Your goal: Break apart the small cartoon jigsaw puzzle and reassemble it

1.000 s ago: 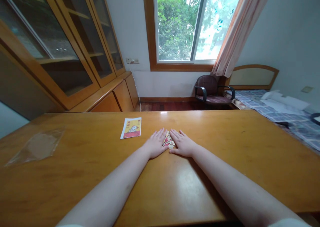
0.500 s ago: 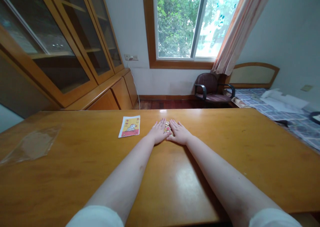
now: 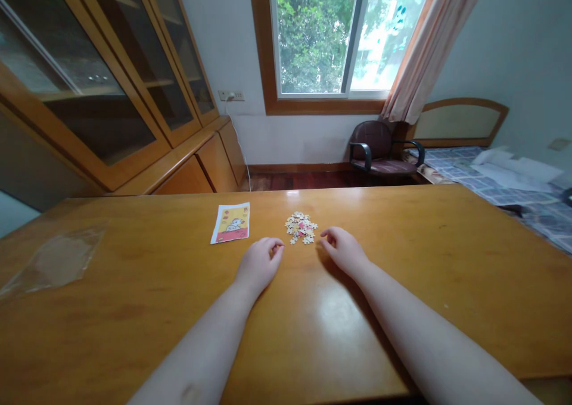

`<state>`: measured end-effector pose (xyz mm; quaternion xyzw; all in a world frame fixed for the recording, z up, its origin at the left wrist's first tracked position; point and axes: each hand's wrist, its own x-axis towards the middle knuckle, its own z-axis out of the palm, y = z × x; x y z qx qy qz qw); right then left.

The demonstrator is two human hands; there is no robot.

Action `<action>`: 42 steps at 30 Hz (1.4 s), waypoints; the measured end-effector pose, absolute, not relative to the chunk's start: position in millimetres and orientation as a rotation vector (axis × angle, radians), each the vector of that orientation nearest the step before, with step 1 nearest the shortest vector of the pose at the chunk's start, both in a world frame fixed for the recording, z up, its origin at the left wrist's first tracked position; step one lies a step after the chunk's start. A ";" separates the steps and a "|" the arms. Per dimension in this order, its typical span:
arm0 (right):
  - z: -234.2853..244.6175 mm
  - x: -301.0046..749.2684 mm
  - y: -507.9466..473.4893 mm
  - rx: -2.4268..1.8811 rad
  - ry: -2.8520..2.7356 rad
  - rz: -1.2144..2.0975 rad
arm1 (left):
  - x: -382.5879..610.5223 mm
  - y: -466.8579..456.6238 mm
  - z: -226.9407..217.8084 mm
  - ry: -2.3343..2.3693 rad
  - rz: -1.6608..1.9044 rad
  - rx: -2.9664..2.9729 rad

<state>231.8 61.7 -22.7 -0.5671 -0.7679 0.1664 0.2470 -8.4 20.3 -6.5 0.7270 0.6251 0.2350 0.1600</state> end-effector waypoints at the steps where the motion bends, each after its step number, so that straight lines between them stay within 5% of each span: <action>1: -19.7 230.0 60.6 -1.516 -2.164 0.437 | -4.3 22.1 -5.4 1.836 0.634 2.099; 8: -12.5 216.9 55.9 -1.285 -2.546 0.272 | 17.1 22.2 -10.4 1.821 0.270 2.323; 42: -13.4 225.1 58.7 -1.230 -2.354 0.601 | -1.8 30.0 -2.2 1.620 0.465 2.109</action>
